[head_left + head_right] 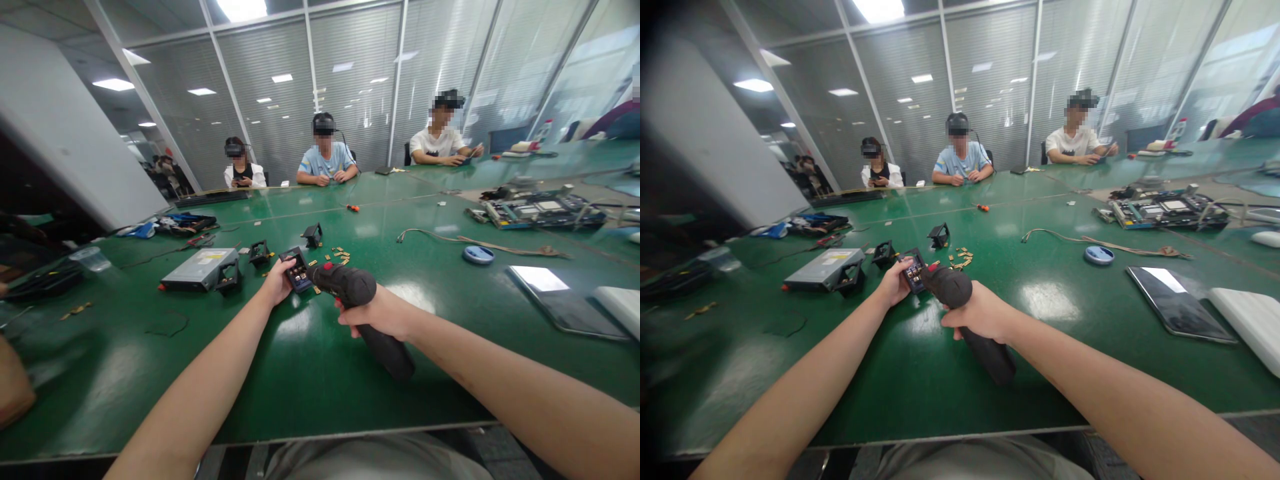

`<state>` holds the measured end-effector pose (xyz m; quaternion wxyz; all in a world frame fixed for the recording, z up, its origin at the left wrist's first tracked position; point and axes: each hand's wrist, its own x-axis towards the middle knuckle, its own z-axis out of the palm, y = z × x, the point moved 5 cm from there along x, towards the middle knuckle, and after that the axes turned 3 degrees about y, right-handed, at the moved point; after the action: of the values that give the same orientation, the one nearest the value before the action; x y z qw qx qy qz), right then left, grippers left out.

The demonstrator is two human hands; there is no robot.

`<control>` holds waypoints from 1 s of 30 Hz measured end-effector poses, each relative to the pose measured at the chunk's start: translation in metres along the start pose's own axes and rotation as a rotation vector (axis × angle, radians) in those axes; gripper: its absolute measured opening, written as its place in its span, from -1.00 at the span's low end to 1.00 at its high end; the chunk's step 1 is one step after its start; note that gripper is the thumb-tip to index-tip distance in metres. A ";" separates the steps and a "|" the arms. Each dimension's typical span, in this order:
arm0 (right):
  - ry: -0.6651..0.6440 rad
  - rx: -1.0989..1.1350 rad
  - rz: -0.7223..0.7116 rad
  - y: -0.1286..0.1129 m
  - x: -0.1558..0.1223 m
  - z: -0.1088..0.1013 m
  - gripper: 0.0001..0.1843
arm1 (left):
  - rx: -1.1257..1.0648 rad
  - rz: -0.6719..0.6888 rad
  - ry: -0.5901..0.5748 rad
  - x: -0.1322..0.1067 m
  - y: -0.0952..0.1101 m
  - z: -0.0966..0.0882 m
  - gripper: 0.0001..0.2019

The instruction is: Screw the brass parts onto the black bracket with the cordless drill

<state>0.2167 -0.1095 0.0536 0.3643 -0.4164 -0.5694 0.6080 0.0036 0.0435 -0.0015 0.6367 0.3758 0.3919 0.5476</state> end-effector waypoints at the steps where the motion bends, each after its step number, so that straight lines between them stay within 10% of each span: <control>1: 0.002 0.003 0.001 0.000 0.000 0.000 -0.71 | 0.001 0.001 -0.002 0.000 0.000 0.000 -0.57; 30: -0.014 -0.005 -0.004 -0.001 -0.001 0.001 -0.72 | 0.057 0.024 0.019 0.001 -0.001 -0.003 -0.50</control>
<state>0.2161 -0.1105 0.0551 0.3605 -0.4122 -0.5741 0.6087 0.0014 0.0449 -0.0037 0.6151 0.3933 0.4088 0.5475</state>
